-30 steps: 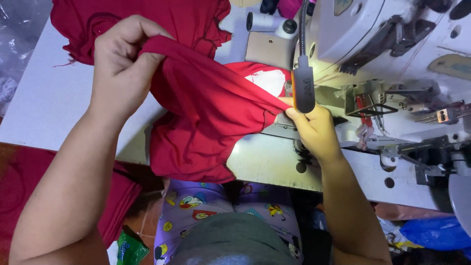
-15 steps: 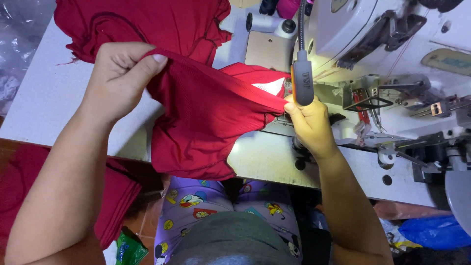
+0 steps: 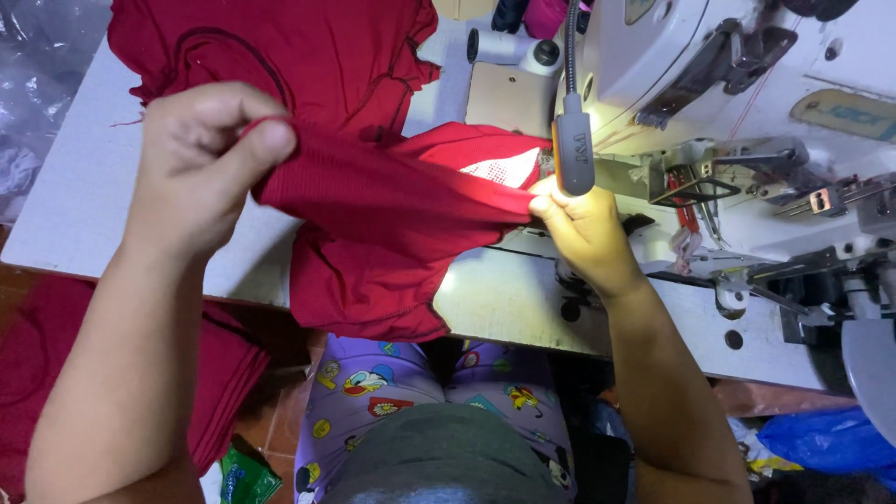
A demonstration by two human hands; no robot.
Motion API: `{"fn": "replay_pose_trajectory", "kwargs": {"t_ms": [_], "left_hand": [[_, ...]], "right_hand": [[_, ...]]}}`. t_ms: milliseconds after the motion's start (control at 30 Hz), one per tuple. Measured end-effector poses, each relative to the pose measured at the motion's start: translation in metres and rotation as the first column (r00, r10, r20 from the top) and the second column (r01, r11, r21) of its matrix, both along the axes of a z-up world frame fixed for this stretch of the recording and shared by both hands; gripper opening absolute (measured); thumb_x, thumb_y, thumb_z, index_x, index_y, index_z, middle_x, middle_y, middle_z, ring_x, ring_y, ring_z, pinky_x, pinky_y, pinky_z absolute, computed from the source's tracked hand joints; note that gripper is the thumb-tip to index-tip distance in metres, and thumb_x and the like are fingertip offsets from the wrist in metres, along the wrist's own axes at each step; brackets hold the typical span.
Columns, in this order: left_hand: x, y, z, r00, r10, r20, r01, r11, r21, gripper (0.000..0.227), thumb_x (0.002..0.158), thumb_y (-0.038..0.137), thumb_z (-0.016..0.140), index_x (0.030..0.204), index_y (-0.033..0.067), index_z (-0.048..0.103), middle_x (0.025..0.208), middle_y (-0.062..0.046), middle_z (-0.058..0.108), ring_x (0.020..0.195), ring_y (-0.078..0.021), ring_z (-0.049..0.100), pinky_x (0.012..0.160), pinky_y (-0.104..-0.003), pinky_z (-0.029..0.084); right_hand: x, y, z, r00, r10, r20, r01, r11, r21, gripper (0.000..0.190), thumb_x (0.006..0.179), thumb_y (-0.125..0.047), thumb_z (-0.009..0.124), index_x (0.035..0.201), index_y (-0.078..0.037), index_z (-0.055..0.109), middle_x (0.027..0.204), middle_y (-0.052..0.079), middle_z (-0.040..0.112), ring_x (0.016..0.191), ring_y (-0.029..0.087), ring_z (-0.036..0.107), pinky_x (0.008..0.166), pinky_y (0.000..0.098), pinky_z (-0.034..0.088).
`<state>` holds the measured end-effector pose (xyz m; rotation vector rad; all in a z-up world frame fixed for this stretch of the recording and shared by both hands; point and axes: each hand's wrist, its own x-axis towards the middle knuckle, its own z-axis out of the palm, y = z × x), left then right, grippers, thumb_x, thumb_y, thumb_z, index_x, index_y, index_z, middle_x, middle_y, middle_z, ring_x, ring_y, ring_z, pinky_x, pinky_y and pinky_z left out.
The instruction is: A worker is seen handling, turning, and stacking red fabric pieces on a sewing machine table, occasionally using thread snips.
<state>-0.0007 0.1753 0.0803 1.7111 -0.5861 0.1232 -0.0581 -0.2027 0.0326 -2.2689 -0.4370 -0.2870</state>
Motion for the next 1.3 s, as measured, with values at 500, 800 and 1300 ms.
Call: {"fn": "replay_pose_trajectory", "kwargs": {"t_ms": [500, 800, 1300], "left_hand": [[0.043, -0.123, -0.081, 0.885, -0.238, -0.401, 0.372, 0.879, 0.298, 0.071, 0.074, 0.012, 0.083, 0.135, 0.0174, 0.047, 0.06, 0.003, 0.034, 0.052, -0.0102, 0.027, 0.052, -0.028, 0.026], [-0.011, -0.207, -0.077, 0.937, -0.157, 0.312, -0.012, 0.878, 0.478, 0.044, 0.089, 0.015, 0.058, 0.131, 0.0083, 0.048, 0.135, -0.02, 0.061, 0.134, -0.0381, 0.054, 0.115, -0.052, 0.036], [0.067, -0.228, -0.094, 0.905, -0.112, 0.411, -0.242, 0.659, 0.712, 0.049, 0.101, 0.039, 0.051, 0.148, 0.026, 0.056, 0.157, -0.016, 0.044, 0.147, -0.0426, 0.035, 0.113, -0.068, 0.024]], "right_hand": [[-0.15, 0.044, -0.039, 0.866, 0.242, 0.438, -0.124, 0.952, -0.281, 0.035, 0.107, -0.015, 0.04, 0.095, -0.012, 0.073, 0.096, 0.003, 0.078, 0.099, 0.022, 0.078, 0.098, 0.0424, 0.046], [-0.135, 0.032, -0.068, 0.893, 0.088, 0.441, 0.024, 0.97, -0.241, 0.026, 0.106, -0.012, 0.05, 0.099, -0.016, 0.075, 0.101, 0.0, 0.079, 0.109, 0.027, 0.076, 0.114, 0.0521, 0.021], [-0.081, 0.0, -0.078, 0.836, -0.034, 0.548, 0.181, 0.96, -0.216, 0.022, 0.104, -0.021, 0.056, 0.105, -0.02, 0.078, 0.103, -0.005, 0.078, 0.115, 0.025, 0.071, 0.123, 0.0614, 0.008]]}}
